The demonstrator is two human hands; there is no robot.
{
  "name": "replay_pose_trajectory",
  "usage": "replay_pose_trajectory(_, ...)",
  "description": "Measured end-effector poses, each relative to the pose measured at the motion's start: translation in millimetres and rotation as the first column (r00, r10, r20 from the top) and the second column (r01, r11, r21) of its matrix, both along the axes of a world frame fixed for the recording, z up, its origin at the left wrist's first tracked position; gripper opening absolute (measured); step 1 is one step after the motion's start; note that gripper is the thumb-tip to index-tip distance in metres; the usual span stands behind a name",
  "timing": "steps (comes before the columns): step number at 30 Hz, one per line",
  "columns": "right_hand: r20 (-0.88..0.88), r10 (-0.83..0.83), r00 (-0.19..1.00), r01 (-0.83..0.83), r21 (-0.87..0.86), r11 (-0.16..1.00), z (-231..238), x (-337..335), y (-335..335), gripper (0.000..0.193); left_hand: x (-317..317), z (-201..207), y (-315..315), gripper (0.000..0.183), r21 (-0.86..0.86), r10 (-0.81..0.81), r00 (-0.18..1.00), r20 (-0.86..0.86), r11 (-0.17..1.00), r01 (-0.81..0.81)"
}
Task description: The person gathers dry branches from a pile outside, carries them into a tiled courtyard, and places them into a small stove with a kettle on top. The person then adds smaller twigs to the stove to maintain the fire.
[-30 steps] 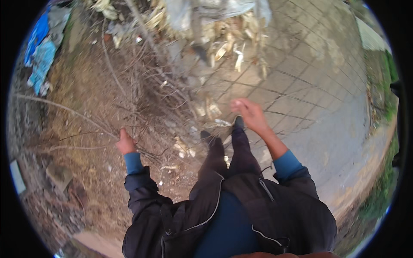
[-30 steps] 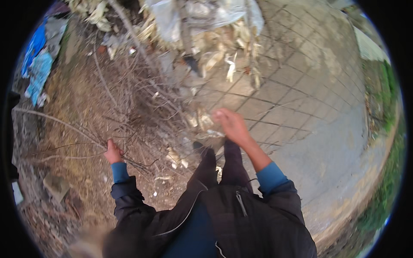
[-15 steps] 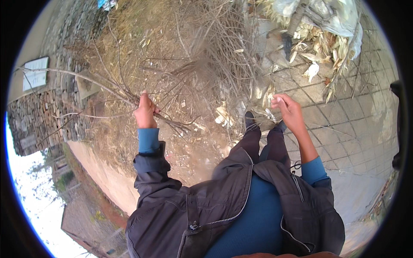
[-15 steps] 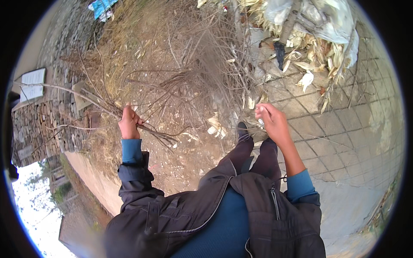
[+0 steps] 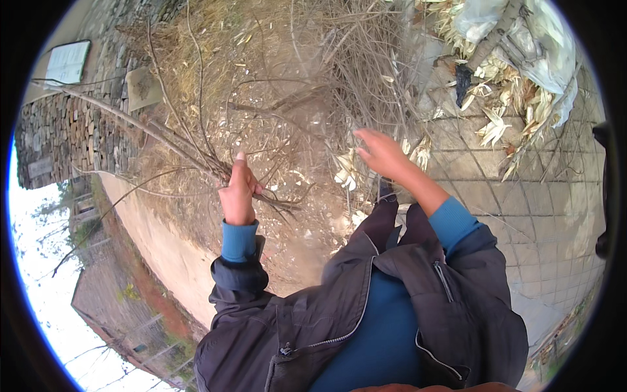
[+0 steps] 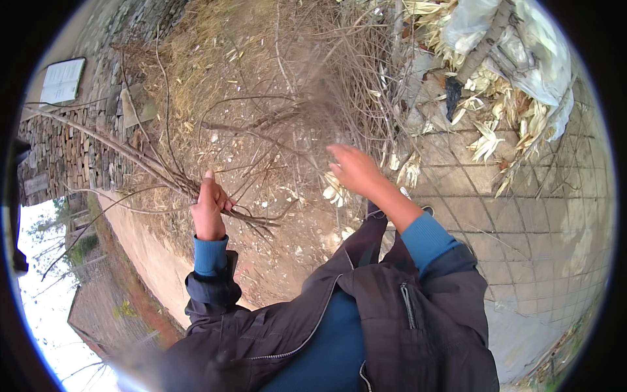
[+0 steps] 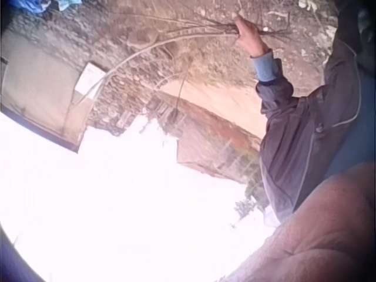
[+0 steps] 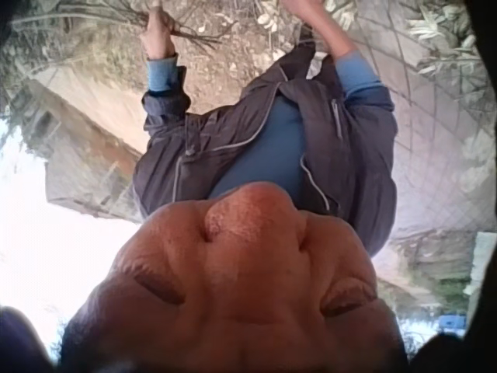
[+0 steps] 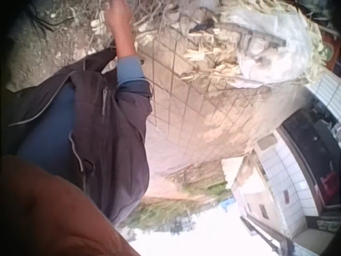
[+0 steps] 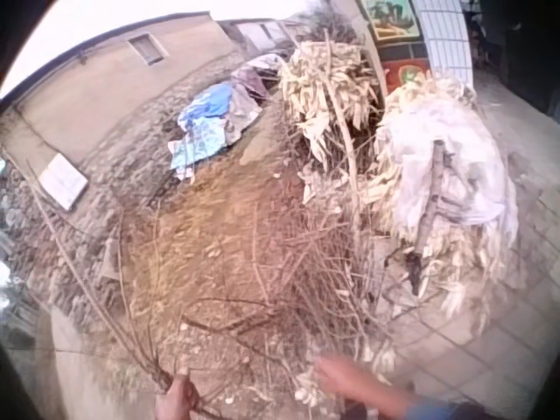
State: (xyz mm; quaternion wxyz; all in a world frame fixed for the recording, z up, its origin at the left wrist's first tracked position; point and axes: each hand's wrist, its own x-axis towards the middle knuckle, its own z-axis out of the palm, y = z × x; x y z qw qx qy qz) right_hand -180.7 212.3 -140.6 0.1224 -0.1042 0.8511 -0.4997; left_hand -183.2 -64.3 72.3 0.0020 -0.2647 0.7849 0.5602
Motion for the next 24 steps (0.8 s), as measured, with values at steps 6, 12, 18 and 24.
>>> replay_pose_trajectory(6,-0.136,0.126,0.983,-0.107,0.142,0.984,4.3,-93.5,-103.5,0.069,34.2,30.9,2.6,0.053,0.031,-0.018,1.0,-0.021,0.999,0.018)
replay_pose_trajectory(12,-0.06,0.45,0.891,-0.42,0.271,0.866,0.6,-119.0,-152.1,0.079,63.7,53.8,-1.8,0.054,0.057,-0.006,0.999,-0.038,0.998,0.008)
replay_pose_trajectory(18,-0.224,0.515,0.827,-0.458,0.26,0.85,-11.8,-111.6,-147.9,0.063,77.6,69.6,-14.2,0.053,-0.011,-0.011,0.996,-0.091,1.0,0.01)
replay_pose_trajectory(24,-0.582,0.387,0.715,-0.334,0.201,0.921,-19.2,-118.1,-141.8,0.038,70.8,91.7,-12.5,0.056,0.013,-0.021,0.986,-0.168,1.0,0.023)
